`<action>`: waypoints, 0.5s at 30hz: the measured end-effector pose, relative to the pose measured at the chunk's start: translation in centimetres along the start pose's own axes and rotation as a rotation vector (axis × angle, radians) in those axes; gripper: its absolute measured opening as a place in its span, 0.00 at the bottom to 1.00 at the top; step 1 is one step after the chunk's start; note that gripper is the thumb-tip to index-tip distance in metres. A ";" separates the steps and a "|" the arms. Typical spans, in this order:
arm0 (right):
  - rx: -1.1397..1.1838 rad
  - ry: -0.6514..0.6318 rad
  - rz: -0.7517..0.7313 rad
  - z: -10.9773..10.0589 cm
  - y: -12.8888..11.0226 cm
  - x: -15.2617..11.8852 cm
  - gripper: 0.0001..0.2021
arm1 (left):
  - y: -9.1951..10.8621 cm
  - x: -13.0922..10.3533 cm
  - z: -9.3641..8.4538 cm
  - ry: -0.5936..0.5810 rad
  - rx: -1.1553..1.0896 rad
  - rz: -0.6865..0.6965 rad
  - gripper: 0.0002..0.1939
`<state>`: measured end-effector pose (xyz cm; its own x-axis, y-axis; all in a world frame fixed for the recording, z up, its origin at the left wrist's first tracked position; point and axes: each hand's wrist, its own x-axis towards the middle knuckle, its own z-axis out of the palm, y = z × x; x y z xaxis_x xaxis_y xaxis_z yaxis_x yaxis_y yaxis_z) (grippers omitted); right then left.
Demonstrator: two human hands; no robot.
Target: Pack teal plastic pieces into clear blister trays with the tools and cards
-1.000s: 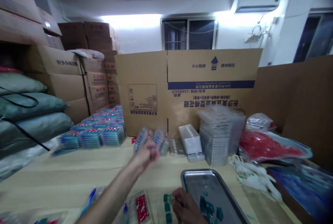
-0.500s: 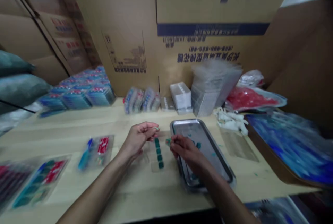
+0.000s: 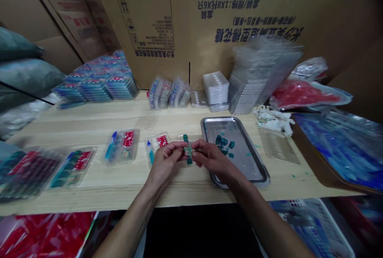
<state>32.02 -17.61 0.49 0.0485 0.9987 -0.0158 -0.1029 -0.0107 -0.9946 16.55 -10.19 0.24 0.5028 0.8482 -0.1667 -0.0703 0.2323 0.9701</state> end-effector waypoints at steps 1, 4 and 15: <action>-0.054 0.035 -0.018 -0.1 0.3 0.2 0.09 | 0.1 -0.2 0.1 -0.028 0.019 0.014 0.19; -0.248 0.121 -0.080 -0.2 1.1 0.6 0.05 | 0.1 -0.8 0.6 -0.064 0.114 0.080 0.19; -0.529 0.084 -0.117 4.3 4.7 -3.4 0.16 | -4.6 -5.6 -3.2 0.160 0.523 0.273 0.10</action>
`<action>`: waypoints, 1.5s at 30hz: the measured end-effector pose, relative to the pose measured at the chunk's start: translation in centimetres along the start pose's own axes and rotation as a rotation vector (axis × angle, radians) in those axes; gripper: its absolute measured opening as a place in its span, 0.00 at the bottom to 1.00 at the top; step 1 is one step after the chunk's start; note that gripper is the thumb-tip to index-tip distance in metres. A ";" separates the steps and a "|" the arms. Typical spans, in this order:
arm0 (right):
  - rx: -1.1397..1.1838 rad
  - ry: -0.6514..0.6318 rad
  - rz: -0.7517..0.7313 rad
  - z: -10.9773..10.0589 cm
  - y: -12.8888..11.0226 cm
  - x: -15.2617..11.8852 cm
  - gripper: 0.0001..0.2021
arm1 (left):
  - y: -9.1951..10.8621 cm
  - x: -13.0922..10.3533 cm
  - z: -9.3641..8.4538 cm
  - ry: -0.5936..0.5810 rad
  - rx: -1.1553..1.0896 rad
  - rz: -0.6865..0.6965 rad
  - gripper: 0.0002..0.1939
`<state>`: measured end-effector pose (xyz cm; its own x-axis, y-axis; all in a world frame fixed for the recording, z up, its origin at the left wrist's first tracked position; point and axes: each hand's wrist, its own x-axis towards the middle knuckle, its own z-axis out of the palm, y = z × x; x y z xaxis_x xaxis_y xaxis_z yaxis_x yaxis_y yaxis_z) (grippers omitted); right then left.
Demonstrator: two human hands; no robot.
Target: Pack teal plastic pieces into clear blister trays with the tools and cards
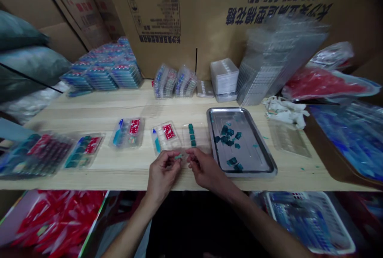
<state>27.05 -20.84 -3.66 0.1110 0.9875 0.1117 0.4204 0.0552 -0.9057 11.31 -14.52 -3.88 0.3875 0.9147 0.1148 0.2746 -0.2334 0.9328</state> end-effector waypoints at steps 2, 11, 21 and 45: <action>0.045 0.000 0.024 1.7 0.3 -1.3 0.20 | -1.2 -1.2 -0.6 0.021 0.114 0.072 0.09; 0.237 -0.010 0.184 6.0 0.8 -1.6 0.29 | -3.8 -2.4 -0.1 0.046 0.244 0.078 0.12; 0.188 -0.070 0.192 5.8 0.4 -1.3 0.32 | -4.2 -2.4 -0.1 0.058 0.246 0.172 0.15; -0.033 -0.001 -0.031 3.4 1.2 -0.8 0.23 | -3.1 -1.4 0.1 -0.011 0.283 0.106 0.15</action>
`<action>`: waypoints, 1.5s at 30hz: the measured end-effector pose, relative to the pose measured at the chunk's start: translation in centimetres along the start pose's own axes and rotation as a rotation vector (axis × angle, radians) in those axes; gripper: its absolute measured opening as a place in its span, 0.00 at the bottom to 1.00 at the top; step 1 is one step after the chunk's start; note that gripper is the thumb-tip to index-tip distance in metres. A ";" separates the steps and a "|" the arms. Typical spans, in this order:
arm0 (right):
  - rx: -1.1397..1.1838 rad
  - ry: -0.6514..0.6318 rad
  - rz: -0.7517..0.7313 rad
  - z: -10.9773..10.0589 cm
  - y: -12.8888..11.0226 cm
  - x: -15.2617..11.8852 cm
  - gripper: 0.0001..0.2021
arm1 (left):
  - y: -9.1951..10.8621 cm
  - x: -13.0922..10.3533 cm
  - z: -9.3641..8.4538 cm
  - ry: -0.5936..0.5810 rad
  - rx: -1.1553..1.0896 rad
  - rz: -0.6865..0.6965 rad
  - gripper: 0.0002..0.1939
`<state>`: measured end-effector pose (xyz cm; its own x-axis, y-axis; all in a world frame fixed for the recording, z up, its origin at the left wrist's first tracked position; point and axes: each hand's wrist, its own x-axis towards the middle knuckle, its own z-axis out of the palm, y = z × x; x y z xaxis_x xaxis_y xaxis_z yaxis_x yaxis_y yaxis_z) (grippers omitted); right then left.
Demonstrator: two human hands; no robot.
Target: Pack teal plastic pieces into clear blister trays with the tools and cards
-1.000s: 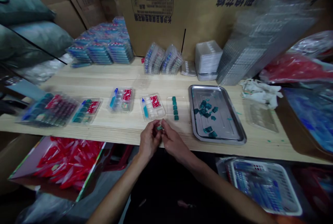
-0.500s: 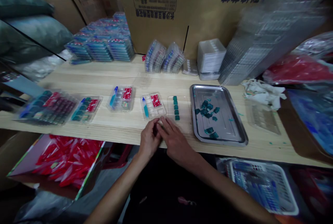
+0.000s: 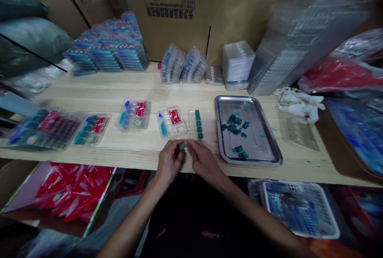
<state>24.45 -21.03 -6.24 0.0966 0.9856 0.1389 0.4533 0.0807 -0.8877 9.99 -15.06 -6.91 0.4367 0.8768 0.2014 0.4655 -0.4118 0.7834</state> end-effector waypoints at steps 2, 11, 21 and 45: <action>-0.037 0.036 0.025 -0.2 0.3 0.1 0.23 | -0.1 0.0 0.0 -0.005 0.005 -0.004 0.15; -0.179 -0.021 0.032 -1.3 1.0 1.4 0.21 | 0.2 0.2 0.0 -0.039 0.062 0.004 0.22; -0.103 -0.019 0.044 -1.7 1.3 1.6 0.22 | 0.6 0.1 0.4 -0.065 0.065 0.037 0.19; -0.686 -0.113 -0.029 -2.5 0.4 1.7 0.06 | 0.2 2.4 -1.1 -0.307 0.159 0.014 0.15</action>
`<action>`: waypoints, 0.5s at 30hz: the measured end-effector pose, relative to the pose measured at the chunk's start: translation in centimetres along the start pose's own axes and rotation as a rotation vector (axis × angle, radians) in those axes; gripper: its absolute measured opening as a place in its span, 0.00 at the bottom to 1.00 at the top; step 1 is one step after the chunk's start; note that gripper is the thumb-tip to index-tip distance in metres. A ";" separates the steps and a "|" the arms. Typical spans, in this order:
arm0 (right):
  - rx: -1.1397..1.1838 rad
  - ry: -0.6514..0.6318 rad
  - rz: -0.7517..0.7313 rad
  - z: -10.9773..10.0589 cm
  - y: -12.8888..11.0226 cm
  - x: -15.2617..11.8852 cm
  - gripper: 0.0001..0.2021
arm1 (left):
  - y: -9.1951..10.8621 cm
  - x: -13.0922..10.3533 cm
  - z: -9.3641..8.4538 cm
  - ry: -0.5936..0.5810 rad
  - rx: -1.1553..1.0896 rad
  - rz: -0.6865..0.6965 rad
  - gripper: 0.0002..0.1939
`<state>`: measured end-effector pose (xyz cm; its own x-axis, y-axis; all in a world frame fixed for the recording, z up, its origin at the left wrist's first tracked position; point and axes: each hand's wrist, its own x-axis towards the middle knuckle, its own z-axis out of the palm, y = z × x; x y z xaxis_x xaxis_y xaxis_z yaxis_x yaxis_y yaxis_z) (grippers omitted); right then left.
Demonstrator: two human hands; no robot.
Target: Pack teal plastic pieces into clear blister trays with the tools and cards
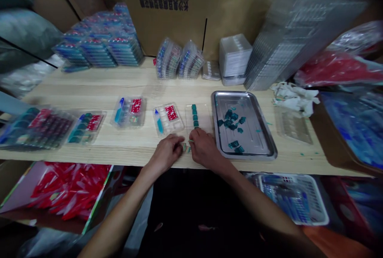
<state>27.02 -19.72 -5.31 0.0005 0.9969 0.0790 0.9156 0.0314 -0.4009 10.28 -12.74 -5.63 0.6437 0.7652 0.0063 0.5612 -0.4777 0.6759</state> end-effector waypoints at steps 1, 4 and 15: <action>0.047 0.000 0.007 -0.1 0.3 -0.1 0.06 | 0.0 0.1 0.0 -0.013 0.026 0.018 0.14; 0.141 0.007 0.019 -0.3 1.2 -0.2 0.07 | 0.1 0.1 -0.1 -0.024 0.032 0.032 0.09; 0.477 -0.074 0.065 -1.3 2.3 0.6 0.07 | 1.0 0.1 0.0 0.112 -0.642 -0.299 0.17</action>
<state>29.63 -19.11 -5.03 0.0072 0.9998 -0.0188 0.6285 -0.0192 -0.7776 10.92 -13.09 -4.94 0.4337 0.8799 -0.1941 0.2660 0.0808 0.9606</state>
